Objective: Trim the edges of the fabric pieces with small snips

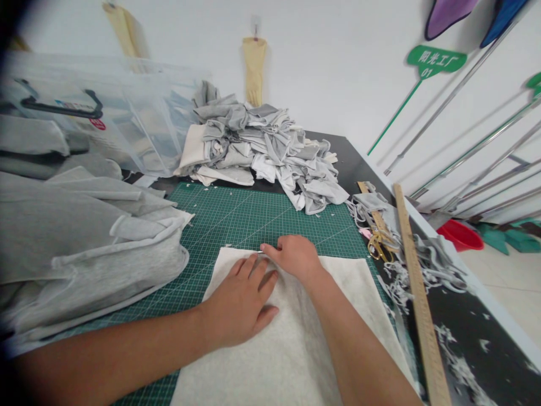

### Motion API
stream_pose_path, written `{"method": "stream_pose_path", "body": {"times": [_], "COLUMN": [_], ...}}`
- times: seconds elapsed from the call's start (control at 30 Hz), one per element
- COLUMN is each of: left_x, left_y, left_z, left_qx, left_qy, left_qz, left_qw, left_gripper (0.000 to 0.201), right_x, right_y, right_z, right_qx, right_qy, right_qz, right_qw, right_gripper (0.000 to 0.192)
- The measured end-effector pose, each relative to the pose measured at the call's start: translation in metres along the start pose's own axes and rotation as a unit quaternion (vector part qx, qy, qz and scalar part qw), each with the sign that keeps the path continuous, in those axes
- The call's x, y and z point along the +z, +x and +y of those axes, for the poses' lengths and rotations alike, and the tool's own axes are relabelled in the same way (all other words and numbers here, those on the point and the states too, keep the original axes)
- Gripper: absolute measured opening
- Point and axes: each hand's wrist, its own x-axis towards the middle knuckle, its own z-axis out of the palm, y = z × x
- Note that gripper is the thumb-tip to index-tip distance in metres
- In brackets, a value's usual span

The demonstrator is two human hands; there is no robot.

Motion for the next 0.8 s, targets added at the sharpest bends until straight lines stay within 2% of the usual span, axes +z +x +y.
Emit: {"method": "stream_pose_path", "body": {"times": [0.3,0.57,0.8], "left_x": [-0.0009,0.0006,-0.0004], "left_y": [0.0002,0.0003,0.0005], "left_z": [0.0001,-0.0002,-0.0005], "left_qx": [-0.001,-0.003,-0.001], "left_qy": [0.002,0.004,0.003], "left_qz": [-0.011,-0.009,-0.021], "left_qw": [1.0,1.0,1.0], "left_gripper": [0.059,0.059,0.059], "right_x": [0.0028,-0.0007,0.0037], "right_y": [-0.0003,0.0005,0.0019], "right_z": [0.0007,0.0072,0.0076], "right_qx": [-0.001,-0.031,-0.019], "right_qy": [0.006,0.05,0.052], "right_qz": [0.012,0.005,0.021], "right_qw": [1.0,0.998,0.998], "right_gripper": [0.062,0.061,0.062]}}
